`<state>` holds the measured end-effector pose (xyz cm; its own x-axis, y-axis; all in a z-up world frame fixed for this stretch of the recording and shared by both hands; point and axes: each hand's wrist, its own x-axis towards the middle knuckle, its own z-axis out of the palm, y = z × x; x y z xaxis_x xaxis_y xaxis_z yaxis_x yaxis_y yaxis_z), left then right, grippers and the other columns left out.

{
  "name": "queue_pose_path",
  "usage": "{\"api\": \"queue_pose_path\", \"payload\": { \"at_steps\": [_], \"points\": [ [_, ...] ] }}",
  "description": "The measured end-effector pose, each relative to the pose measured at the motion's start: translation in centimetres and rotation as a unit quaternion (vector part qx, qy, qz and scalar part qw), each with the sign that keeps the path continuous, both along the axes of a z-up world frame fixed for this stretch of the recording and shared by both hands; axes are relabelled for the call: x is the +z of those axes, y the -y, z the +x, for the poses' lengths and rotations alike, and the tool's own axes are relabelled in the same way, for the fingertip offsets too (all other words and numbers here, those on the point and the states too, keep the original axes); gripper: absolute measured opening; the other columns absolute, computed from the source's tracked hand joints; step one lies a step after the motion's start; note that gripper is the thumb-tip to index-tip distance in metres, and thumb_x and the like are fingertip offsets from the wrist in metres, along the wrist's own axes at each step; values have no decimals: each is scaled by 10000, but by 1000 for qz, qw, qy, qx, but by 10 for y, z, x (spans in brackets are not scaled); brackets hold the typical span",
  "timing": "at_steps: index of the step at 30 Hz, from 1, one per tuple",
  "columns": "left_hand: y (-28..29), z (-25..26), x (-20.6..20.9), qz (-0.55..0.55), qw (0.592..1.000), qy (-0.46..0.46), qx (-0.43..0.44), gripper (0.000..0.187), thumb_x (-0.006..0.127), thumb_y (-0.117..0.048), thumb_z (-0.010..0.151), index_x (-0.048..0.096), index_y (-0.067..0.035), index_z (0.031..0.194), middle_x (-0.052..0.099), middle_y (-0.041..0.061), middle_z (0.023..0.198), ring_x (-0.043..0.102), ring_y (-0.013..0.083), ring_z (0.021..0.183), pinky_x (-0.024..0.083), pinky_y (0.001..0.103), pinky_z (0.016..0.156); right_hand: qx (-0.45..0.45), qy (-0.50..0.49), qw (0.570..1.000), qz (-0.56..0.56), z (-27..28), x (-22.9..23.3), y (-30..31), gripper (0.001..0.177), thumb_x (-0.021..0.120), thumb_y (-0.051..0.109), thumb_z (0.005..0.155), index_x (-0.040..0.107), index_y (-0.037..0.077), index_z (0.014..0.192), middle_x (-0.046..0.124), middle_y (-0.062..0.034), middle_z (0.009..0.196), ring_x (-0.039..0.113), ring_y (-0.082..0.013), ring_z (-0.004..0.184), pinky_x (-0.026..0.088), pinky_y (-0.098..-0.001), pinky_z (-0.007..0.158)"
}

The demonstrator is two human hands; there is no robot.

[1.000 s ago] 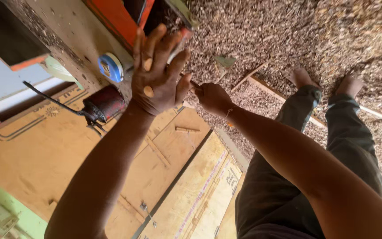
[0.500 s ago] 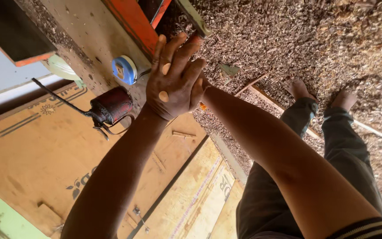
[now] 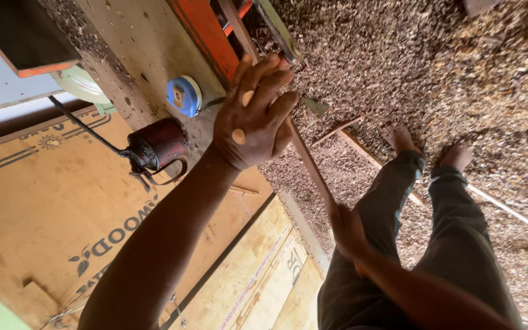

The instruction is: The person sands a long piece of wood by moving it back and forth across a stationary sanding belt or machine. The person also clears wood shavings and handles different pieces of lumber in the workshop.

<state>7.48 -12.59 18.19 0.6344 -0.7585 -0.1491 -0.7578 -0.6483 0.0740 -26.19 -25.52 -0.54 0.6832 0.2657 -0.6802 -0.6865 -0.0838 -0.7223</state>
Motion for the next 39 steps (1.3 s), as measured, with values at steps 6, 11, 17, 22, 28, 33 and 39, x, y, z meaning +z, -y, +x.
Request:
{"api": "queue_pose_path", "payload": {
  "at_steps": [6, 11, 17, 22, 28, 33, 39],
  "points": [
    [1, 2, 4, -16, 1000, -17, 10, 455, 776, -282, 834, 654, -41, 1201, 520, 187, 1464, 394, 372, 1498, 264, 568, 1317, -72, -65, 992, 80, 24, 8, 12, 353, 494, 360, 1010, 629, 59, 884, 539, -66, 661, 497, -155, 617, 452, -381, 566],
    [2, -3, 2, -8, 999, -10, 30, 544, 800, -291, 778, 678, -58, 1255, 534, 151, 1430, 401, 364, 1476, 273, 559, 1305, -83, -16, 982, 167, 224, -47, -45, 356, 460, 383, 1033, 609, 62, 992, 560, -72, 761, 521, -160, 712, 483, -359, 628],
    [0, 0, 10, -28, 999, -38, 17, 618, 837, -268, 798, 656, 2, 1323, 526, 161, 1436, 379, 365, 1492, 261, 564, 1317, -114, -86, 938, 317, 388, -52, -96, 389, 420, 411, 1060, 585, 65, 1122, 586, -78, 880, 550, -167, 827, 519, -332, 702],
    [-7, -2, 5, -70, 996, -36, 37, 648, 838, -230, 779, 613, 22, 1332, 509, 179, 1462, 367, 353, 1489, 271, 555, 1314, -80, -108, 921, 365, 383, -41, -112, 434, 387, 434, 1083, 565, 67, 1230, 607, -83, 979, 574, -173, 923, 550, -310, 764],
    [-2, -5, -27, -62, 992, 81, 79, 533, 810, -107, 927, 563, -92, 1399, 497, 65, 1458, 373, 223, 1507, 347, 411, 1345, -32, -82, 937, 337, 255, -38, -63, 469, 372, 446, 1097, 560, 64, 1294, 631, -97, 1040, 603, -193, 980, 571, -306, 801],
    [-7, 1, -11, -67, 997, 29, 31, 601, 781, -228, 819, 542, -27, 1332, 487, 149, 1461, 393, 320, 1480, 373, 536, 1312, 102, 18, 990, 92, 70, -6, 32, 386, 465, 387, 1048, 632, 39, 1068, 645, -138, 848, 626, -266, 788, 524, -392, 681],
    [-7, -1, -8, -20, 999, 44, 10, 689, 761, -250, 771, 530, -15, 1376, 462, 155, 1482, 385, 367, 1463, 369, 551, 1274, 92, 30, 995, -38, 29, 4, 72, 358, 522, 329, 999, 695, 31, 903, 645, -148, 647, 631, -300, 581, 480, -452, 560]
  ]
}}
